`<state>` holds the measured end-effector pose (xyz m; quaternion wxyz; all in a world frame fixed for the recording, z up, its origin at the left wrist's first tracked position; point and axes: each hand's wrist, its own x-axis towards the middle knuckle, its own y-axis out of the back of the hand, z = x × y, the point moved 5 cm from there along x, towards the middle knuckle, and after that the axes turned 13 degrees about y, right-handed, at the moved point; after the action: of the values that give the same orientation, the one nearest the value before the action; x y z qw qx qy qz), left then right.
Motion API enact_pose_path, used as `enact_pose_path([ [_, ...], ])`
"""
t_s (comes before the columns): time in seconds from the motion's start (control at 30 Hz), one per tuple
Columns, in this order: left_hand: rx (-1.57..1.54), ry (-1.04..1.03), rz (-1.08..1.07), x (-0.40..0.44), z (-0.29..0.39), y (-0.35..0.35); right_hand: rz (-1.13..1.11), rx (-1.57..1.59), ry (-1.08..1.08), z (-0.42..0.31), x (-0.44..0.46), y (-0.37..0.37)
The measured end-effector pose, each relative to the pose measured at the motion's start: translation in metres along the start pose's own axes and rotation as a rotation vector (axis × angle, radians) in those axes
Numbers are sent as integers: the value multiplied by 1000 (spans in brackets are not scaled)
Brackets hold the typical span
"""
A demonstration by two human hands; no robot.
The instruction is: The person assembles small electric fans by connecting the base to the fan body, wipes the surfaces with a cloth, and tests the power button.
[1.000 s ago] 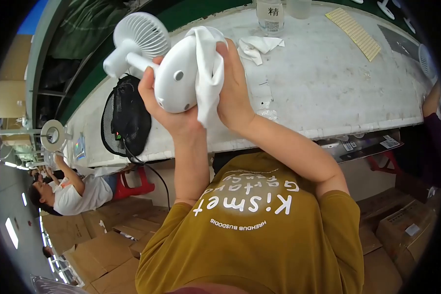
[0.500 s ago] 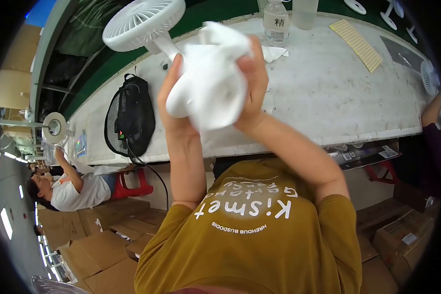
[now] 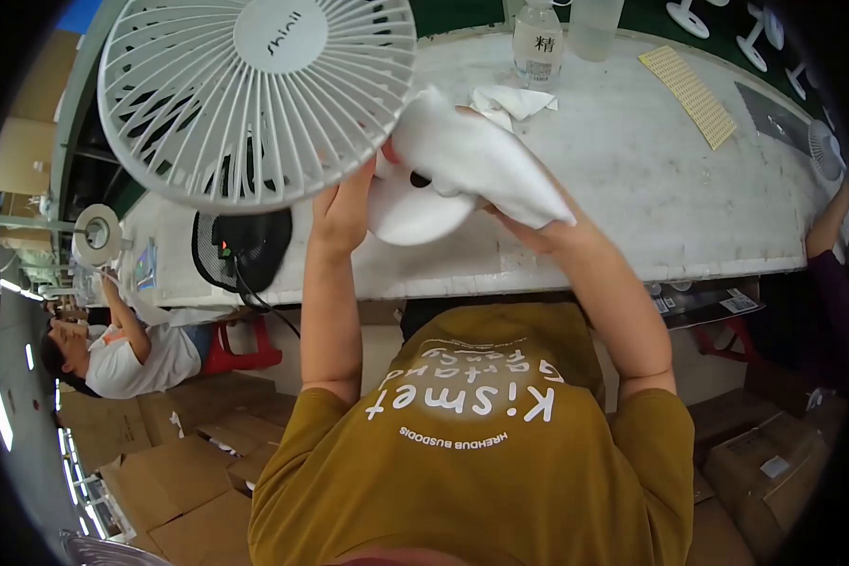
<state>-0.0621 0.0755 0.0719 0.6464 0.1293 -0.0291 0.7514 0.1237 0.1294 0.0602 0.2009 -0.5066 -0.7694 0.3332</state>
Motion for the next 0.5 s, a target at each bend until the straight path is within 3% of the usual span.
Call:
enact_pose_path([
  [0.07, 124, -179, 18, -9, -1, -1, -547, -827, 81, -34, 10, -26],
  [0.1, 163, -234, 24, -13, -2, -3, -541, -826, 70, -34, 17, -26],
  [0.17, 104, -215, -26, -14, -5, -8, -435, -971, -196, -23, 31, -17],
  [0.3, 17, -207, -105, -11, -6, -15, -275, -733, -366, 6, 37, 3],
  [0.33, -27, 7, -114, -10, -12, -11, -248, -649, -376, 10, 31, 4],
  [0.4, -69, 211, -121, -2, -15, -14, -224, -570, -377, 19, 26, 11],
  [0.47, -114, 124, -7, 8, -3, -14, -43, -215, -236, 23, 22, 24],
  [0.5, -126, 99, 32, 11, 0, -14, -44, -211, -243, 26, 17, 22],
])
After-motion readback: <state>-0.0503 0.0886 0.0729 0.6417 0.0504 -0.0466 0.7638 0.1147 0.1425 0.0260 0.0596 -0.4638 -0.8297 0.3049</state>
